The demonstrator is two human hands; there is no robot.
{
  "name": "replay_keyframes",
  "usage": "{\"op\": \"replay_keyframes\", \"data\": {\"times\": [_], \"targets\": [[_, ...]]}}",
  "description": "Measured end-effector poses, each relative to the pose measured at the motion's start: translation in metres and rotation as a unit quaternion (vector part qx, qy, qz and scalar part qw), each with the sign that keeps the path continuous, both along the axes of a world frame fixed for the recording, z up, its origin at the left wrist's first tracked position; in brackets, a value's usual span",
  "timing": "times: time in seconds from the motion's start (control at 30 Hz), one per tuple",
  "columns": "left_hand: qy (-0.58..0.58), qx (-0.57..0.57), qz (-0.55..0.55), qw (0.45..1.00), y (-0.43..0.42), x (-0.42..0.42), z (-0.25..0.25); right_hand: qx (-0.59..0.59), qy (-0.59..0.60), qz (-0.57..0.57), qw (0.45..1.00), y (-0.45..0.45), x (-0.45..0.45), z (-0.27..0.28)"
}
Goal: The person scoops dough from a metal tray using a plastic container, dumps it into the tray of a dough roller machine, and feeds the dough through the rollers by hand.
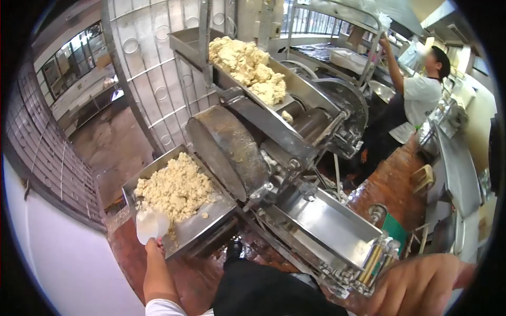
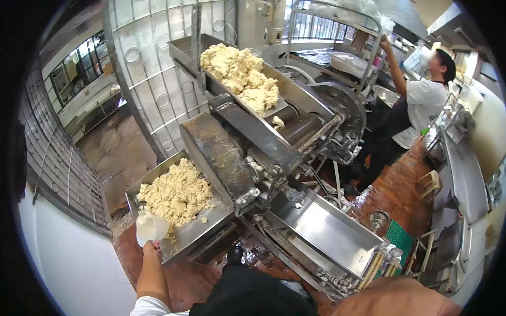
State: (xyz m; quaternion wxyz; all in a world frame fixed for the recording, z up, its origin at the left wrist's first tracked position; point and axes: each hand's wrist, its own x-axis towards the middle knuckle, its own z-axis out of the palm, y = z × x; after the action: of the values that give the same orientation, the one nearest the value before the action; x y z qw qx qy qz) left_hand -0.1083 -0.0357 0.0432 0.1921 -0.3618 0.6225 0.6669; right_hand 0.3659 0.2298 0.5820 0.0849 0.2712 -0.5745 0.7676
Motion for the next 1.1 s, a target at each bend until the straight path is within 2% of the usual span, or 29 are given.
{"op": "replay_keyframes", "data": {"times": [0.07,0.23,0.3,0.37,0.4,0.43,0.47,0.5,0.57,0.6,0.63,0.7,0.73,0.83,0.9,1.0,1.1], "targets": [[0.005,0.013,0.016,1.000,0.011,-0.006,-0.016,0.004,0.032,0.014,0.999,0.001,0.011,-0.010],[-0.060,0.067,0.059,0.994,0.030,-0.009,-0.008,0.004,-0.063,-0.069,0.996,-0.012,0.031,0.006],[-0.063,0.096,0.037,0.993,0.030,-0.011,-0.015,0.044,-0.052,-0.007,0.998,-0.002,0.034,0.000],[-0.071,0.145,0.028,0.986,0.023,-0.031,-0.057,0.117,-0.003,0.047,0.992,0.019,0.037,-0.004],[-0.057,0.143,0.017,0.988,0.023,-0.027,-0.061,0.154,0.023,0.071,0.985,0.029,0.041,-0.010],[-0.042,0.143,0.004,0.989,0.025,-0.025,-0.060,0.193,0.036,0.030,0.980,0.036,0.054,-0.022],[-0.033,0.142,0.040,0.988,0.035,-0.019,-0.055,0.166,0.023,-0.056,0.984,0.035,0.070,-0.039],[-0.026,0.141,0.073,0.987,0.041,-0.016,-0.052,0.081,-0.019,-0.201,0.976,0.023,0.087,-0.066],[-0.085,0.213,-0.041,0.972,0.029,-0.015,-0.051,-0.034,-0.110,-0.405,0.907,0.013,0.107,-0.109],[-0.108,0.217,-0.012,0.970,0.028,-0.014,-0.051,-0.075,-0.168,-0.411,0.893,0.019,0.119,-0.138],[-0.132,0.220,0.020,0.966,0.038,-0.008,-0.049,-0.128,-0.211,-0.457,0.855,0.012,0.117,-0.144],[-0.053,0.211,0.000,0.976,0.039,-0.014,-0.084,-0.219,-0.264,-0.465,0.816,0.014,0.126,-0.187],[-0.043,0.184,-0.005,0.982,0.036,-0.016,-0.083,-0.269,-0.301,-0.475,0.782,0.012,0.127,-0.203],[-0.104,0.158,-0.040,0.981,0.036,-0.025,-0.074,-0.239,-0.427,-0.504,0.712,0.005,0.125,-0.235],[-0.131,0.141,-0.051,0.980,0.028,-0.030,-0.067,-0.184,-0.476,-0.502,0.698,0.002,0.127,-0.254],[-0.069,0.035,-0.115,0.990,0.048,0.015,0.017,-0.105,-0.549,-0.503,0.659,0.004,0.125,-0.277],[-0.112,0.239,-0.165,0.950,0.026,-0.043,-0.063,-0.008,-0.598,-0.498,0.628,0.005,0.133,-0.314]]}}
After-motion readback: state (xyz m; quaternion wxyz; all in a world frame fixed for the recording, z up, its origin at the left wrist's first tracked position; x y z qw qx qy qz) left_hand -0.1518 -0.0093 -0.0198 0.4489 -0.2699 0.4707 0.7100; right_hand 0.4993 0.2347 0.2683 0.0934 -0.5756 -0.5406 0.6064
